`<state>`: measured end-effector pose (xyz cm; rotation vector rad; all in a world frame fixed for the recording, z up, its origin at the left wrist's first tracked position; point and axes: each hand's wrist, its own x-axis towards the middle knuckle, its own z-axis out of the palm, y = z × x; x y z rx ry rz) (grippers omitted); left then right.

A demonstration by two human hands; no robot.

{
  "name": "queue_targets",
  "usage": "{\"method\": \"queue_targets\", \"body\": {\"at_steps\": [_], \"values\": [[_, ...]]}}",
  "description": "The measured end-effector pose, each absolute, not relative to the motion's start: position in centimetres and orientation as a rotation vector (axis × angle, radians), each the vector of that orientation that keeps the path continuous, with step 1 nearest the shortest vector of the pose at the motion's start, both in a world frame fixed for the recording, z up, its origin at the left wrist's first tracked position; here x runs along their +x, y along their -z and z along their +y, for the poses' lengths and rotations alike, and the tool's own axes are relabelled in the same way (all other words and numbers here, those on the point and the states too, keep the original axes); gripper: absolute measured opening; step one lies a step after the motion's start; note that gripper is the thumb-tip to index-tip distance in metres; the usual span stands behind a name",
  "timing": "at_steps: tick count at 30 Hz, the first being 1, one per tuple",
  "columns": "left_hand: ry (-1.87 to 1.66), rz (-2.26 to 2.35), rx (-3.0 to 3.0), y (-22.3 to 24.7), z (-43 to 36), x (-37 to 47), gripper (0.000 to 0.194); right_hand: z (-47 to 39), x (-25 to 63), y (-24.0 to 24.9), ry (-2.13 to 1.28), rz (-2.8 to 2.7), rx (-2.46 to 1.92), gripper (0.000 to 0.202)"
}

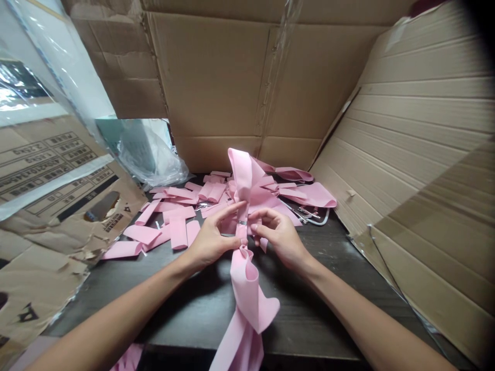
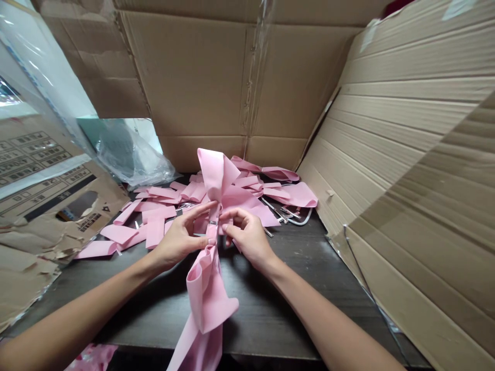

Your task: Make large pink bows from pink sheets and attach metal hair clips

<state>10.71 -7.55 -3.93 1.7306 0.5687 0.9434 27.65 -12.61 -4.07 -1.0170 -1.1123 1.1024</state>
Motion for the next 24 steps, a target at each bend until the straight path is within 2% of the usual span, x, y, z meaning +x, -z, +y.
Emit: {"method": "queue_targets", "body": {"at_steps": [14,24], "values": [[-0.980,0.587,1.859,3.77,-7.63,10.63,0.075,-12.36,27.62,4.81,-1.046,-1.085,-0.983,0.020],[-0.969,0.628,1.884,3.55,-7.75,10.69,0.067,-12.22,27.79,4.86,-1.047,-1.147,-0.980,0.014]]}}
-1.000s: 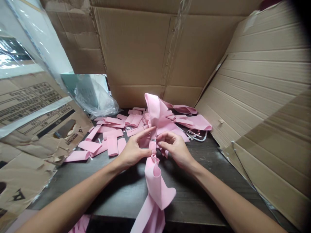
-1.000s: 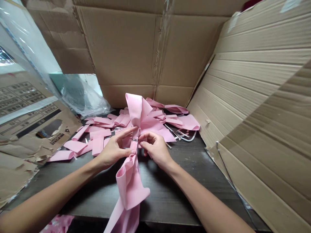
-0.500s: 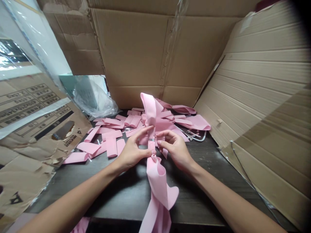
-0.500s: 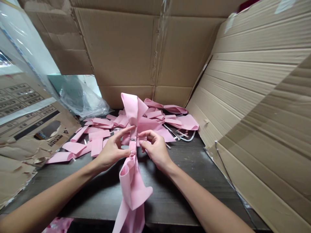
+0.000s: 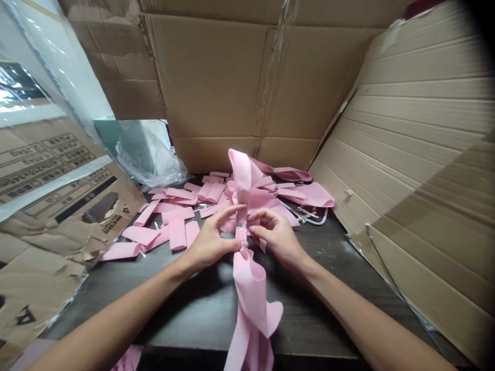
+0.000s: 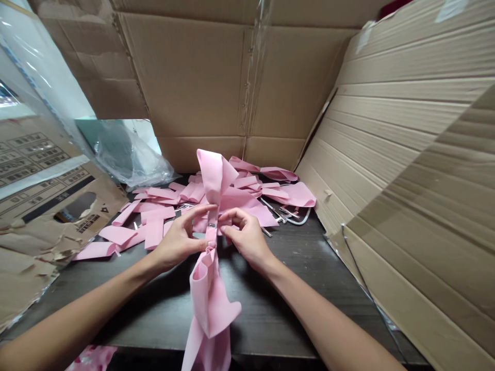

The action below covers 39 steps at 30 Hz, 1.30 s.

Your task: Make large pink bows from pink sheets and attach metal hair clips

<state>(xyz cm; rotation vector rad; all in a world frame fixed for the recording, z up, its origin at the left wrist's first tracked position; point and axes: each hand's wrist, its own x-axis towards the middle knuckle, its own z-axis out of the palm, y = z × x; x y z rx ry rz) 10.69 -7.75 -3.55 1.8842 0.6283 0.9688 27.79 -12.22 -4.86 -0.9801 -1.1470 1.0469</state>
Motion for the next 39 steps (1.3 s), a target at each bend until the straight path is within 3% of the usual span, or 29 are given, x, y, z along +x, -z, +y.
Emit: {"method": "queue_targets", "body": {"at_steps": [17,24,27,39], "values": [[-0.961,0.617,1.923,3.4,-7.7,10.6,0.066,-12.3,27.9,5.1,-0.958,-1.242,-1.046,0.013],[-0.971,0.612,1.913,3.5,-7.7,10.7,0.064,-12.5,27.5,4.9,-1.011,-1.226,-1.001,0.041],[-0.976,0.619,1.922,3.5,-7.7,10.7,0.063,-12.6,27.6,4.7,-1.042,-1.207,-0.993,0.044],[-0.998,0.659,1.950,3.5,-7.7,10.7,0.060,-12.4,28.8,4.2,-1.091,-1.146,-0.972,0.015]]}}
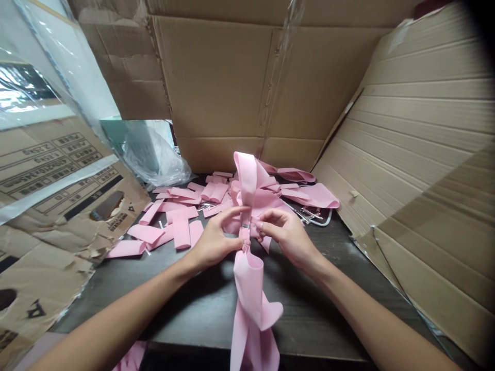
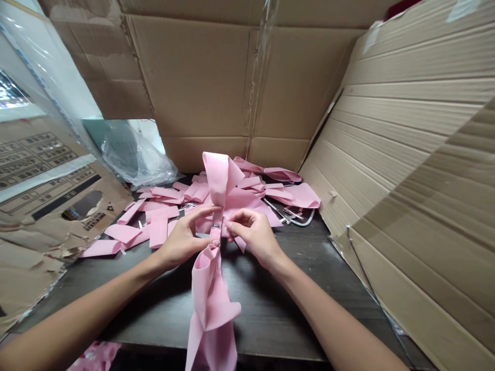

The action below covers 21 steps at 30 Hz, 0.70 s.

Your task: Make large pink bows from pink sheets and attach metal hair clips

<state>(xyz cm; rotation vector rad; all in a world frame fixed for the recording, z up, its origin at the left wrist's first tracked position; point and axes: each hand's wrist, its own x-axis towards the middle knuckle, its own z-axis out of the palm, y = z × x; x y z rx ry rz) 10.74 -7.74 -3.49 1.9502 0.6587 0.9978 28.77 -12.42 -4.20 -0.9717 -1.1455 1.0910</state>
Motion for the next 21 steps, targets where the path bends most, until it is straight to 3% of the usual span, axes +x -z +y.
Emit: {"method": "queue_targets", "body": {"at_steps": [21], "values": [[-0.996,0.609,2.186,3.73,-8.67,11.16,0.060,-12.90,28.13,4.16,-1.229,-1.130,-0.995,0.022]]}}
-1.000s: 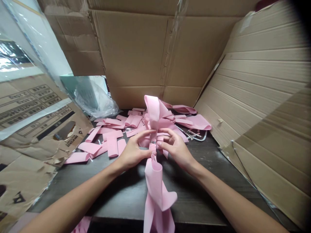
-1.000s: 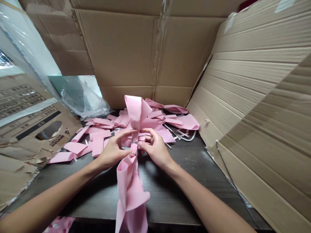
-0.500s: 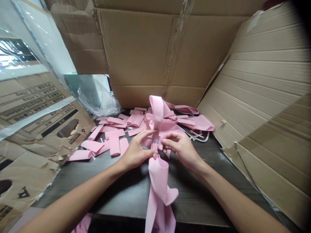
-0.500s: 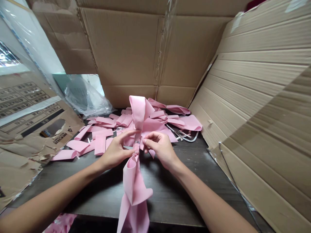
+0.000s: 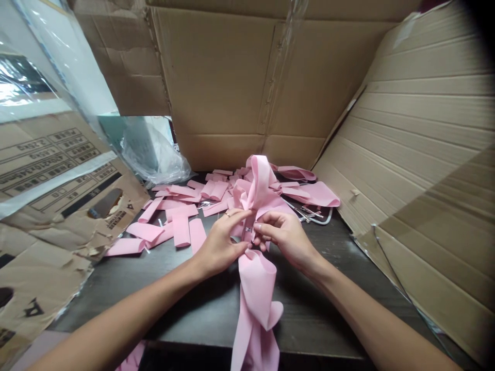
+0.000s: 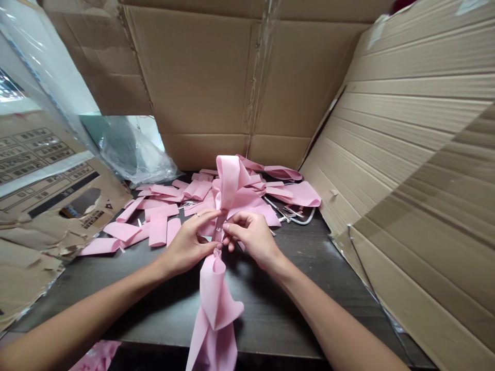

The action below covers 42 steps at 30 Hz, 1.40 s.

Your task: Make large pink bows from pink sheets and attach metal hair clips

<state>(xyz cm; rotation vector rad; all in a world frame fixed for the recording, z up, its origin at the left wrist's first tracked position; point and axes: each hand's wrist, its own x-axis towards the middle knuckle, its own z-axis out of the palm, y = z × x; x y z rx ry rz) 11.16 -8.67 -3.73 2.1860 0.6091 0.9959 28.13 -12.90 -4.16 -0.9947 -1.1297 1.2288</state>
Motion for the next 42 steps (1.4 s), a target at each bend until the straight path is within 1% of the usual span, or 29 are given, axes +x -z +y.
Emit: {"method": "queue_targets", "body": {"at_steps": [27,42], "values": [[-1.003,0.597,2.158,4.19,-8.51,11.18,0.059,-12.86,28.50,3.91,-1.212,-1.203,-1.079,0.021],[-0.973,0.669,2.130,4.08,-8.80,11.22,0.057,-12.89,28.51,3.54,-1.220,-1.197,-1.109,0.016]]}}
